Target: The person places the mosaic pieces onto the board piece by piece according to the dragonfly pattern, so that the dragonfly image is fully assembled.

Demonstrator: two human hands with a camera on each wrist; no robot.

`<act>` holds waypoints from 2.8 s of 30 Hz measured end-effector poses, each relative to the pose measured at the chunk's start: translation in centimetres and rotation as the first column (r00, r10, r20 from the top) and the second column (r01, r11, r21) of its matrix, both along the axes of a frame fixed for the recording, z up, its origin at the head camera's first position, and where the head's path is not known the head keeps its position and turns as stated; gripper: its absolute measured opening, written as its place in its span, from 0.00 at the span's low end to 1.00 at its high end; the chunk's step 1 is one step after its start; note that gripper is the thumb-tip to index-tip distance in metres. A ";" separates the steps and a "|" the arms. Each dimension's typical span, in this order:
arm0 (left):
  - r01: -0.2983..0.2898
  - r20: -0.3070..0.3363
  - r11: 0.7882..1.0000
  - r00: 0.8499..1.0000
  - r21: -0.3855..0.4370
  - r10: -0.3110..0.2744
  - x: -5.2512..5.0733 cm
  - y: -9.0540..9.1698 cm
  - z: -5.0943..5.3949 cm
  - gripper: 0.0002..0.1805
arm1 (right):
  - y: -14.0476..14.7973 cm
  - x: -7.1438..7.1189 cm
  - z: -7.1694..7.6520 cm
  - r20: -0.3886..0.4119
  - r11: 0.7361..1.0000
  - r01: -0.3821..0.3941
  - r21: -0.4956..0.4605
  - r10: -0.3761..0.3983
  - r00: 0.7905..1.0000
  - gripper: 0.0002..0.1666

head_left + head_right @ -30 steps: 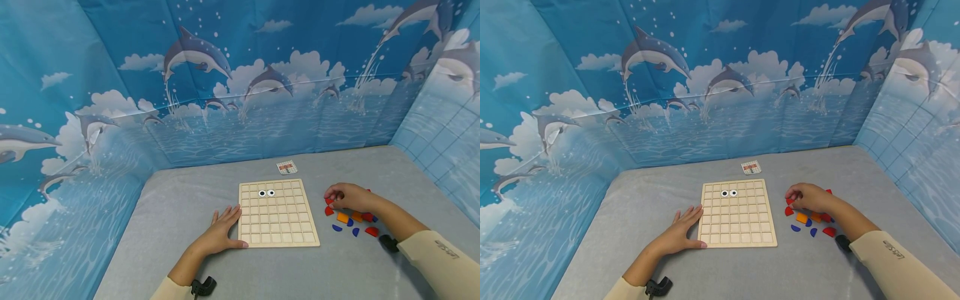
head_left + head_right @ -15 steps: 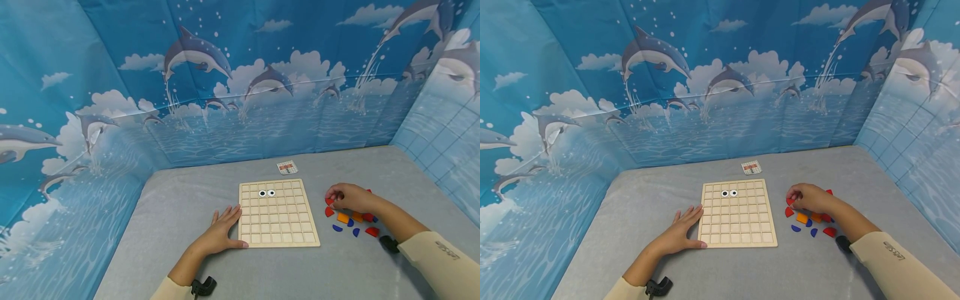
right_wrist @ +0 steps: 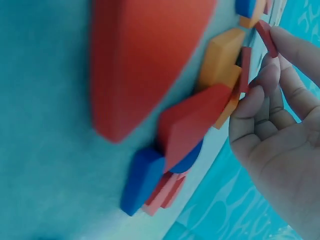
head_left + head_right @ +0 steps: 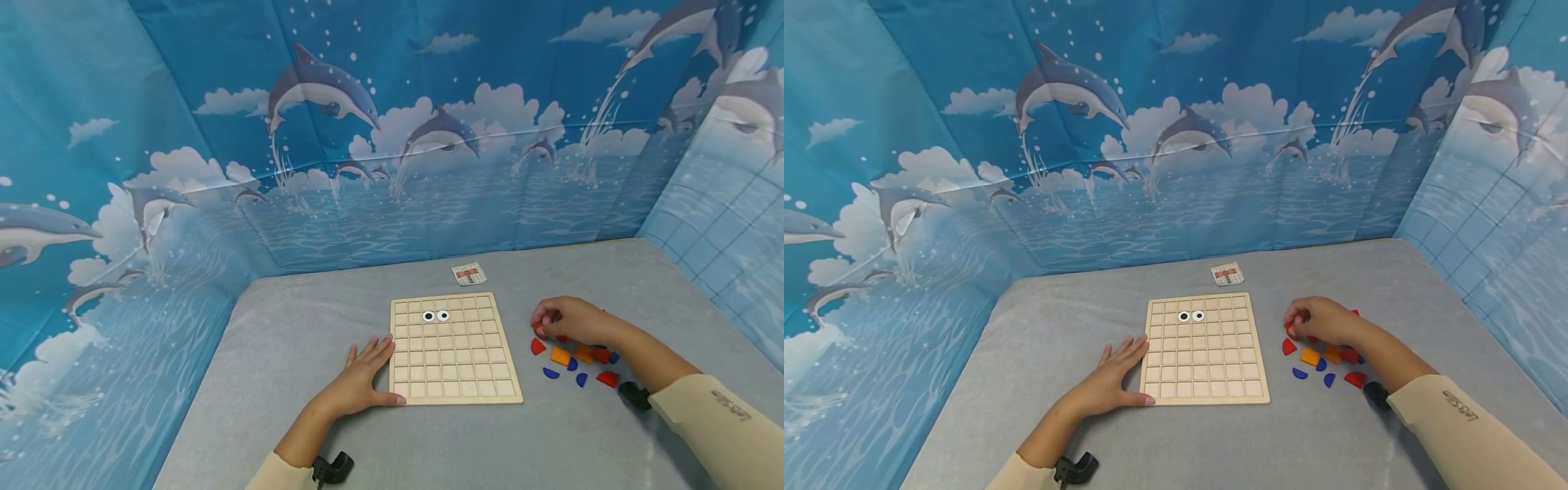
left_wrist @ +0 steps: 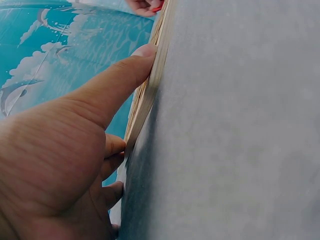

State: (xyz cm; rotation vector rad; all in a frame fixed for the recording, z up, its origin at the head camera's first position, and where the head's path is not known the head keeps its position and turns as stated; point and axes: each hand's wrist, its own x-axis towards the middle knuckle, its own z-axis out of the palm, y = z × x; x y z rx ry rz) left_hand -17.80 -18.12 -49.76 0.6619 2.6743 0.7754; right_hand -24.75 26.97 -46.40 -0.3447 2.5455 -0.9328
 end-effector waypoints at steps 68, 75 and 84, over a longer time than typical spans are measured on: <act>0.004 0.003 1.000 1.000 0.000 -0.004 0.1 0.1 0.4 0.59 | -17.0 -3.6 -0.3 -0.115 0.960 -0.236 -0.151 0.220 0.969 0.06; 0.002 0.003 1.000 1.000 0.006 -0.002 0.2 0.1 0.3 0.59 | -17.0 -3.7 -0.5 -0.174 0.955 -0.279 -0.099 0.259 0.950 0.06; -0.001 0.004 1.000 1.000 0.002 0.001 0.2 0.2 0.3 0.59 | -17.2 -3.4 -0.3 -0.179 0.962 -0.267 -0.059 0.253 0.951 0.05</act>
